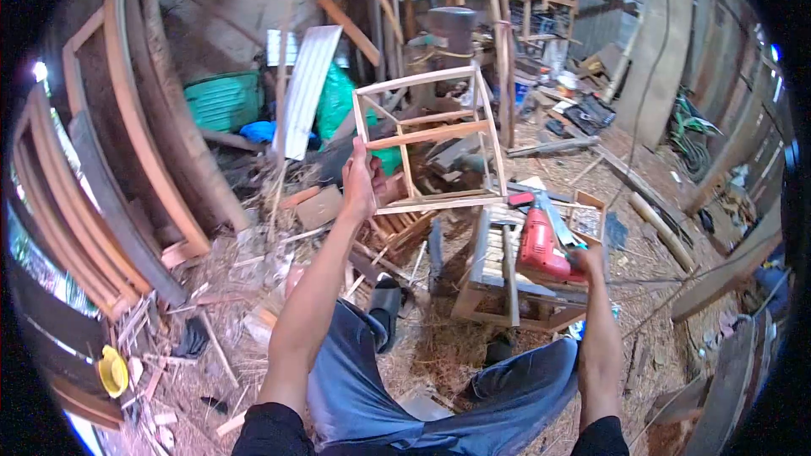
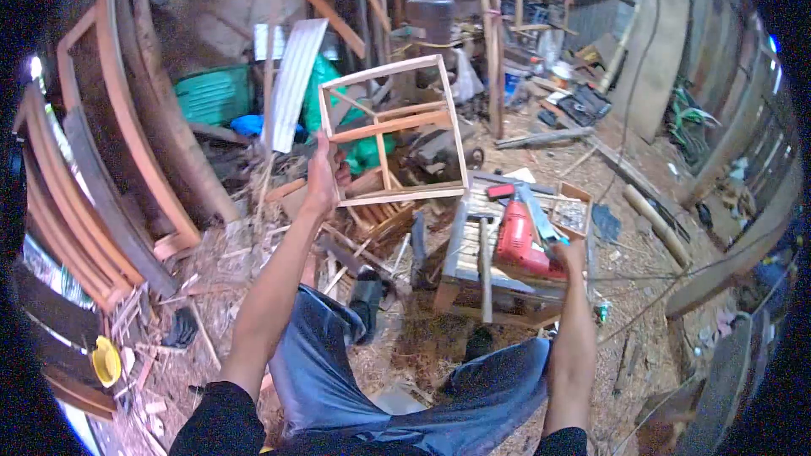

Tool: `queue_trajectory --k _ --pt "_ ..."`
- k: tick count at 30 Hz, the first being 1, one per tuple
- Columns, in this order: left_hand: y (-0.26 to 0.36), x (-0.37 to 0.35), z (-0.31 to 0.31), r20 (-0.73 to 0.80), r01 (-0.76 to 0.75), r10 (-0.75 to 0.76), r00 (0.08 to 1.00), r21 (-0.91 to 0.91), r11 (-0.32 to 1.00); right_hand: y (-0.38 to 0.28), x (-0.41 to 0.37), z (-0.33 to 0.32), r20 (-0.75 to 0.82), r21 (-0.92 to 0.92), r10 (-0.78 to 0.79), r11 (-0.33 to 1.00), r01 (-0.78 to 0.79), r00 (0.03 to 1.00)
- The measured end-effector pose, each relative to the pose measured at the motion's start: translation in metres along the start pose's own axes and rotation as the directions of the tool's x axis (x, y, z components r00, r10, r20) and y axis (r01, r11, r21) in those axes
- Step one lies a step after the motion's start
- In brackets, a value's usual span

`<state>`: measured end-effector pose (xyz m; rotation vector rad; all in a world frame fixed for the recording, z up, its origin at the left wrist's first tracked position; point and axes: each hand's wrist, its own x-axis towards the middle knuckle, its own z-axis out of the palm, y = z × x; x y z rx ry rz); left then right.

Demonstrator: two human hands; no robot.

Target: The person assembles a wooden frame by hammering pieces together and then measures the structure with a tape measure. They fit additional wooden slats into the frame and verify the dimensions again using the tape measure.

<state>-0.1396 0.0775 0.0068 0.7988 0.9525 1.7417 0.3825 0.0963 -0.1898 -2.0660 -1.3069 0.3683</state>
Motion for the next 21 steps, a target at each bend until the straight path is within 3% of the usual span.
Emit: queue_trajectory --k 1,3,4,6,7,9,10,12,13,14,16,17,19,21 --pt "0.005 0.001 -0.011 -0.017 -0.014 0.014 1.000 0.010 1.000 -0.002 -0.003 0.002 -0.024 0.095 0.036 0.995 -0.034 0.999" --pt "0.014 0.001 -0.030 -0.013 0.066 -0.066 0.998 -0.033 0.997 -0.011 -0.007 -0.001 -0.372 0.043 -0.089 0.993 0.113 0.924" --pt "0.016 -0.003 -0.038 -0.019 0.068 -0.069 0.997 -0.037 0.997 -0.007 -0.002 0.000 -0.367 0.037 -0.094 0.993 0.116 0.925" --pt "0.018 -0.012 -0.053 -0.049 0.041 -0.037 0.998 0.081 0.996 0.001 0.008 -0.014 -0.558 -0.139 -0.167 0.985 0.107 0.813" --pt "0.012 -0.014 -0.061 -0.057 0.017 -0.013 0.998 0.074 0.997 -0.009 0.005 -0.022 -0.567 -0.151 -0.169 0.983 0.099 0.806" --pt "-0.004 -0.010 -0.076 -0.095 0.082 -0.070 0.993 0.128 0.988 -0.030 -0.005 -0.034 -0.722 0.082 -0.020 0.990 0.115 0.691" --pt "-0.013 -0.011 -0.082 -0.124 0.086 -0.066 0.990 0.164 0.983 -0.035 -0.008 -0.042 -0.721 0.070 -0.027 0.991 0.112 0.692" --pt "-0.037 -0.007 -0.104 -0.050 0.062 -0.054 0.997 0.192 0.979 -0.053 -0.015 -0.052 -0.617 0.298 -0.012 0.922 0.248 0.787" --pt "-0.050 -0.002 -0.116 -0.090 0.100 -0.082 0.993 0.219 0.971 -0.083 -0.028 -0.056 -0.539 0.563 0.142 0.794 0.230 0.830" --pt "-0.059 0.001 -0.124 -0.128 0.135 -0.106 0.986 0.245 0.960 -0.112 -0.043 -0.062 -0.299 0.854 0.244 0.500 0.145 0.922" --pt "-0.048 -0.021 -0.122 -0.091 0.101 -0.084 0.992 0.201 0.974 -0.157 -0.067 -0.078 0.090 0.978 0.253 0.161 -0.134 0.963" --pt "-0.041 -0.030 -0.122 -0.118 0.136 -0.117 0.986 0.173 0.976 -0.172 -0.078 -0.075 0.099 0.977 0.247 0.162 -0.141 0.964" --pt "-0.035 -0.046 -0.132 -0.148 0.205 -0.190 0.971 0.097 0.974 -0.199 -0.105 -0.068 0.249 0.964 -0.095 0.121 -0.237 0.964" --pt "-0.025 -0.077 -0.128 -0.204 0.238 -0.205 0.957 0.155 0.959 -0.233 -0.133 -0.060 0.276 0.953 -0.216 0.185 -0.238 0.937"
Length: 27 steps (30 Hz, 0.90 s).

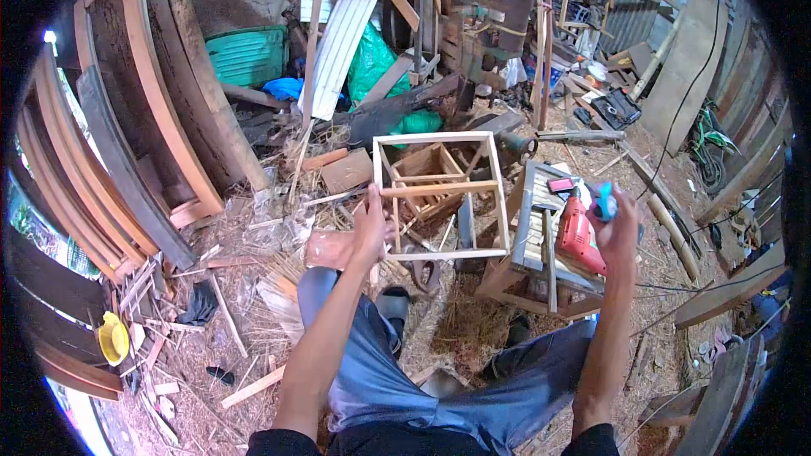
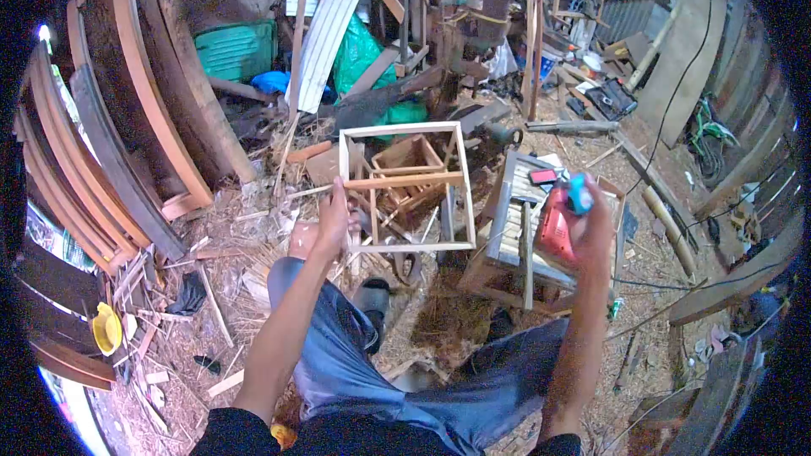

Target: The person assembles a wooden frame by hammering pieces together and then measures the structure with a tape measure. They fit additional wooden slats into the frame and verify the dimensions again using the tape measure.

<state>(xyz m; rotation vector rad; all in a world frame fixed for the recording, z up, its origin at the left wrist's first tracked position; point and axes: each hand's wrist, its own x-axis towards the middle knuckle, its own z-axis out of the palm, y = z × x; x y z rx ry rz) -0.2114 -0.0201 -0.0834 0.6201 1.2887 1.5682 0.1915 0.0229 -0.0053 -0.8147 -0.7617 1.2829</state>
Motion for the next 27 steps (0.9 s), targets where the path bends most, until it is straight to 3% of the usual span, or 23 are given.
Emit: queue_trajectory --k 2,4,5,7,8,9,11,13,15,17,19,20,21,23,24,25,26,27 --pt "-0.012 -0.019 -0.005 0.009 0.053 -0.053 0.999 -0.001 0.999 0.011 -0.005 0.018 0.062 -0.005 0.029 1.000 -0.028 0.998" --pt "-0.030 -0.026 -0.009 0.019 0.099 -0.099 0.995 -0.005 0.995 0.010 -0.026 0.053 0.179 -0.340 -0.005 0.938 0.066 0.984" --pt "-0.039 -0.026 -0.010 0.027 0.138 -0.138 0.990 -0.014 0.990 0.011 -0.034 0.065 0.202 -0.331 -0.011 0.940 0.078 0.979" --pt "-0.063 -0.017 -0.015 -0.026 0.131 -0.129 0.991 0.078 0.988 0.034 -0.021 0.049 0.330 -0.107 0.129 0.989 -0.099 0.935" --pt "-0.076 -0.009 -0.020 -0.018 0.151 -0.150 0.989 0.070 0.986 0.046 -0.012 0.040 0.372 -0.090 0.250 0.968 -0.234 0.894" --pt "-0.082 -0.005 -0.021 -0.010 0.175 -0.175 0.985 0.060 0.983 0.045 -0.023 0.051 0.376 -0.119 0.268 0.963 -0.240 0.887" --pt "-0.094 0.008 -0.029 -0.034 0.187 -0.184 0.982 0.096 0.978 0.067 -0.022 0.048 0.475 -0.008 0.302 0.941 -0.339 0.827" --pt "-0.096 0.007 -0.034 -0.062 0.220 -0.214 0.975 0.136 0.966 0.074 -0.026 0.057 0.448 -0.007 0.332 0.930 -0.368 0.830" --pt "-0.095 0.009 -0.042 0.021 0.171 -0.181 0.983 0.242 0.955 0.086 -0.032 0.065 0.407 0.003 0.353 0.922 -0.388 0.842" --pt "-0.109 0.012 -0.047 0.044 0.200 -0.223 0.974 0.304 0.932 0.094 -0.037 0.070 0.430 -0.127 0.331 0.943 -0.307 0.840" --pt "-0.112 0.006 -0.049 0.024 -0.047 0.041 0.999 0.660 0.750 0.103 -0.042 0.072 0.357 -0.180 0.362 0.931 -0.317 0.861" --pt "-0.110 0.006 -0.048 -0.033 0.042 -0.027 0.999 0.648 0.760 0.104 -0.046 0.075 0.307 -0.172 0.407 0.913 -0.370 0.860" --pt "-0.113 0.009 -0.049 -0.014 -0.043 0.074 0.997 0.707 0.706 0.103 -0.048 0.075 0.262 -0.166 0.451 0.892 -0.421 0.853" --pt "-0.115 0.017 -0.054 0.006 -0.038 0.045 0.999 0.662 0.748 0.117 -0.044 0.067 0.273 -0.169 0.413 0.910 -0.380 0.869" --pt "-0.109 0.018 -0.054 0.006 -0.035 0.042 0.999 0.671 0.741 0.119 -0.044 0.066 0.279 -0.298 0.362 0.913 -0.278 0.890" --pt "-0.101 0.019 -0.050 -0.030 -0.015 0.058 0.998 0.757 0.653 0.121 -0.045 0.062 0.290 -0.425 0.309 0.889 -0.167 0.906" --pt "-0.093 0.021 -0.043 -0.062 0.005 0.083 0.995 0.828 0.560 0.124 -0.044 0.060 0.298 -0.414 0.297 0.896 -0.157 0.907" --pt "-0.087 0.023 -0.038 -0.064 0.003 0.089 0.994 0.827 0.562 0.127 -0.041 0.057 0.304 -0.413 0.294 0.898 -0.153 0.906"
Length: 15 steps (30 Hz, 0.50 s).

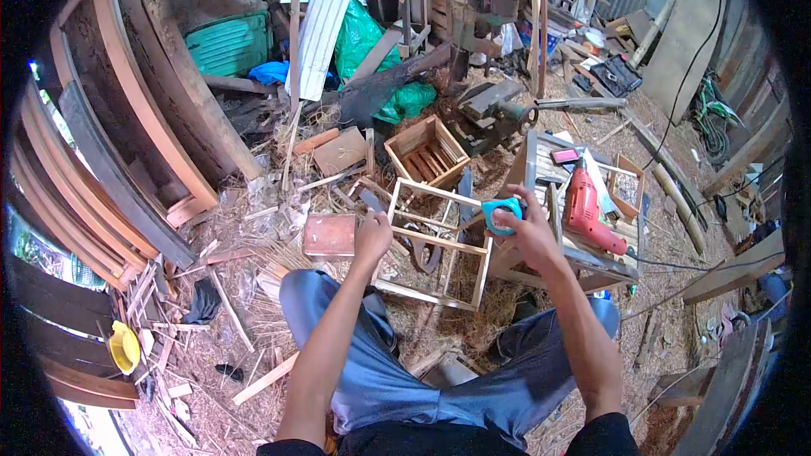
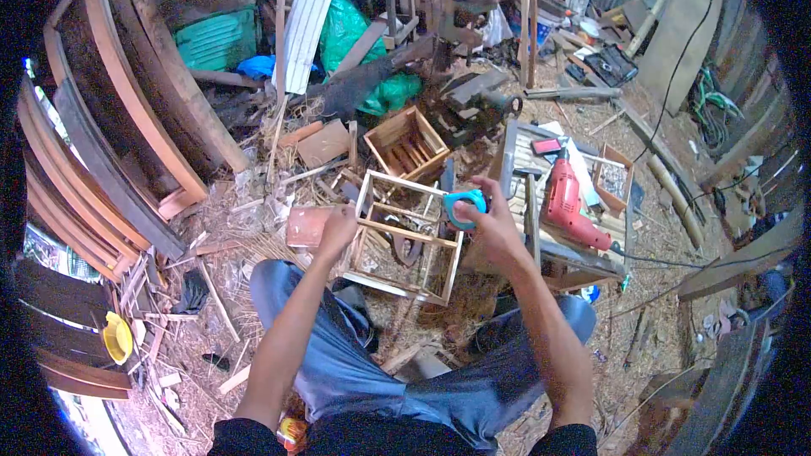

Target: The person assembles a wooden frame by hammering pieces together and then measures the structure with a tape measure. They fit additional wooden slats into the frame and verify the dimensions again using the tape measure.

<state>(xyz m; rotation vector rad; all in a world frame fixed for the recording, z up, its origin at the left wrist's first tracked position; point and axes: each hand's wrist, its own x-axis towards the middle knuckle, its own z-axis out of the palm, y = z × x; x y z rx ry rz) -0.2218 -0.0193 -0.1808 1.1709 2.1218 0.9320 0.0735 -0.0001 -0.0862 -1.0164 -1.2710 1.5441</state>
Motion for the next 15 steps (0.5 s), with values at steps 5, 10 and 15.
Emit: queue_trajectory --k 5,10,15 --pt "0.039 0.002 -0.017 0.009 -0.341 0.347 0.938 0.217 0.915 -0.005 0.004 0.001 0.036 0.034 -0.077 0.997 0.076 0.996" --pt "0.149 -0.043 -0.028 0.540 -0.024 0.414 0.733 -0.588 0.809 -0.026 0.007 0.041 0.223 -0.244 -0.397 0.862 0.445 0.890" --pt "0.137 -0.026 -0.025 0.558 0.124 0.278 0.782 -0.575 0.808 -0.013 0.007 0.055 0.307 -0.565 -0.573 0.533 0.630 0.760"
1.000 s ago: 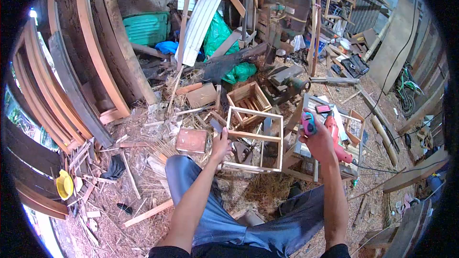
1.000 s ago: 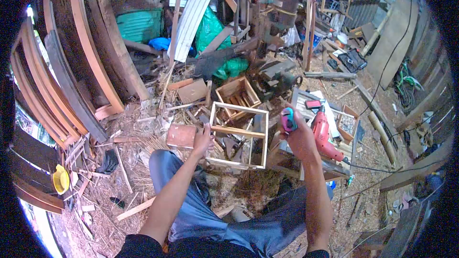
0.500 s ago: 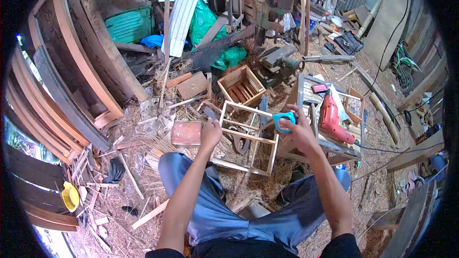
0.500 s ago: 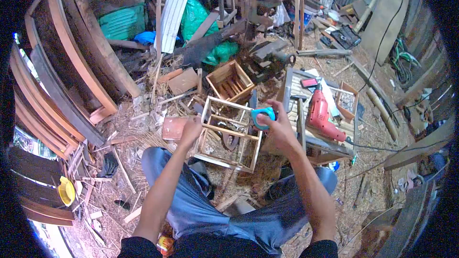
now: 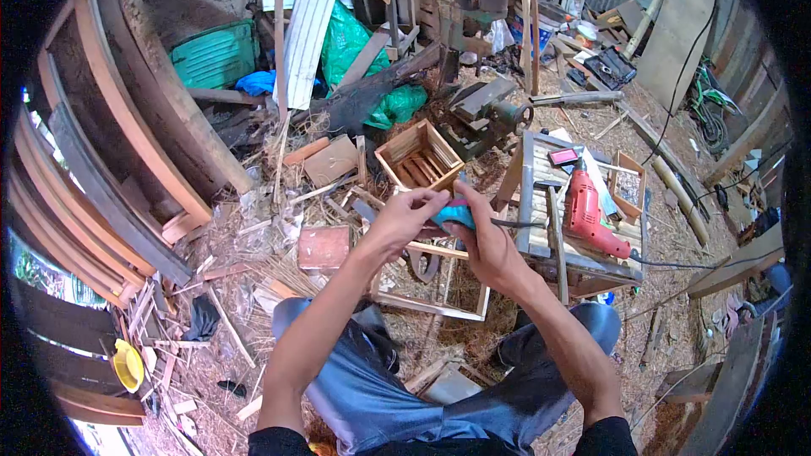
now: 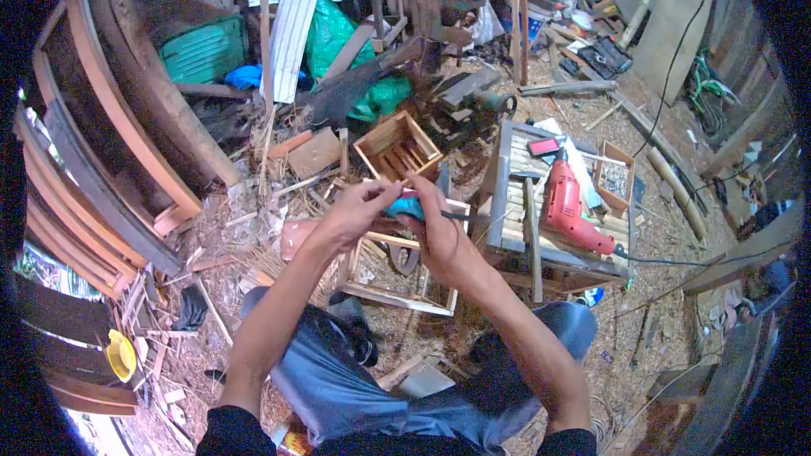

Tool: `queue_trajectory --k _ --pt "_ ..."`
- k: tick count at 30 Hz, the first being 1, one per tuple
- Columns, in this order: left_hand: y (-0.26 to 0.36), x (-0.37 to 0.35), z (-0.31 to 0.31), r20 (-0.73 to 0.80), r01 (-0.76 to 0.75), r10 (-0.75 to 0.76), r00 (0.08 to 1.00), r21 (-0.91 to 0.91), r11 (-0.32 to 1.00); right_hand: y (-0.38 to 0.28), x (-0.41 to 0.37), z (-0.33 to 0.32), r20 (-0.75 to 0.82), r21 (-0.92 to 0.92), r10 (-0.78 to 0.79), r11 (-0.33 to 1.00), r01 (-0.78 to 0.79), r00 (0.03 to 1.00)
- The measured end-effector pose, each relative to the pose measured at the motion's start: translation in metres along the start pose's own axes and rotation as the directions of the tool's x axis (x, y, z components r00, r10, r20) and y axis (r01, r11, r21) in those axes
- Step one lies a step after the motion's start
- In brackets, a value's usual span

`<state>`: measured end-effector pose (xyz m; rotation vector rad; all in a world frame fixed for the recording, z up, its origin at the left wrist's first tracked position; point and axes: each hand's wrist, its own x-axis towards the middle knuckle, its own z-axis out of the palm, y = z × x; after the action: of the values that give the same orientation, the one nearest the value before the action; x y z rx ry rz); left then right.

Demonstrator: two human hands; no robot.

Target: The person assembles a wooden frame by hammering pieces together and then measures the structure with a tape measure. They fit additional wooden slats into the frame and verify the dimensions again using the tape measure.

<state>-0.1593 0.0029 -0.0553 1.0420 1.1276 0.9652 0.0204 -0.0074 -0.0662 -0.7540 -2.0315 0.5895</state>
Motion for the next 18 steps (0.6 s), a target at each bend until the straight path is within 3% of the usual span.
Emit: queue_trajectory --k 1,2,3,4,5,6,7,8,9,10,11,12,13,14,15,17,18 --pt "-0.008 0.003 -0.001 0.029 0.034 -0.032 0.999 -0.091 0.995 -0.004 0.000 -0.006 -0.004 -0.013 0.005 1.000 -0.005 1.000" --pt "-0.015 0.006 -0.002 0.043 0.067 -0.060 0.997 -0.191 0.979 -0.012 0.001 -0.016 0.089 -0.116 0.274 0.958 -0.263 0.958" --pt "-0.020 0.008 -0.003 0.054 0.102 -0.090 0.994 -0.293 0.951 -0.025 0.003 -0.028 0.155 -0.236 0.527 0.841 -0.487 0.835" --pt "-0.019 0.009 -0.004 0.059 0.104 -0.090 0.994 -0.305 0.947 -0.046 0.008 -0.051 0.167 -0.171 0.568 0.822 -0.544 0.806" --pt "-0.013 0.008 -0.003 0.009 0.007 -0.005 1.000 -0.227 0.974 -0.039 0.006 -0.073 0.257 -0.238 0.625 0.780 -0.579 0.737" --pt "-0.007 0.008 -0.002 -0.035 -0.091 0.087 0.996 -0.141 0.986 -0.040 0.011 -0.084 0.169 -0.033 0.662 0.745 -0.667 0.730" --pt "-0.003 0.011 -0.002 -0.033 -0.096 0.092 0.995 -0.149 0.984 -0.043 0.018 -0.090 0.089 0.177 0.702 0.687 -0.704 0.707" --pt "-0.002 0.013 0.001 -0.010 -0.126 0.126 0.992 -0.038 0.991 -0.051 0.020 -0.086 -0.133 0.061 0.596 0.803 -0.593 0.792" --pt "-0.002 0.016 0.005 0.026 -0.156 0.155 0.988 0.079 0.985 -0.035 0.020 -0.065 -0.141 0.056 0.598 0.800 -0.597 0.789" --pt "-0.005 0.020 0.016 0.023 -0.128 0.128 0.991 -0.018 0.992 0.000 0.015 -0.039 -0.119 -0.031 0.369 0.926 -0.375 0.922" --pt "-0.013 0.025 0.021 0.034 -0.125 0.125 0.992 -0.019 0.992 0.020 0.010 -0.027 -0.070 -0.108 0.117 0.986 -0.124 0.991" --pt "-0.018 0.031 0.023 -0.003 -0.133 0.133 0.991 -0.052 0.990 0.020 0.008 -0.029 -0.081 -0.111 0.123 0.985 -0.132 0.989" --pt "-0.022 0.037 0.023 -0.041 -0.146 0.143 0.989 -0.083 0.986 0.020 0.009 -0.031 0.064 -0.071 0.256 0.965 -0.251 0.965" --pt "-0.027 0.040 0.021 -0.027 -0.065 0.060 0.998 -0.264 0.962 0.021 0.009 -0.032 0.221 -0.049 0.374 0.927 -0.372 0.901" --pt "-0.027 0.038 0.020 -0.028 -0.063 0.057 0.998 -0.268 0.961 0.025 0.005 -0.033 0.225 -0.051 0.376 0.926 -0.375 0.899" --pt "-0.025 0.032 0.017 0.085 -0.226 0.225 0.971 -0.002 0.974 0.037 -0.006 -0.034 0.198 -0.144 0.239 0.966 -0.213 0.951" --pt "-0.021 0.027 0.017 0.114 -0.224 0.227 0.967 -0.040 0.974 0.032 -0.006 -0.035 0.197 -0.138 0.241 0.966 -0.216 0.950"
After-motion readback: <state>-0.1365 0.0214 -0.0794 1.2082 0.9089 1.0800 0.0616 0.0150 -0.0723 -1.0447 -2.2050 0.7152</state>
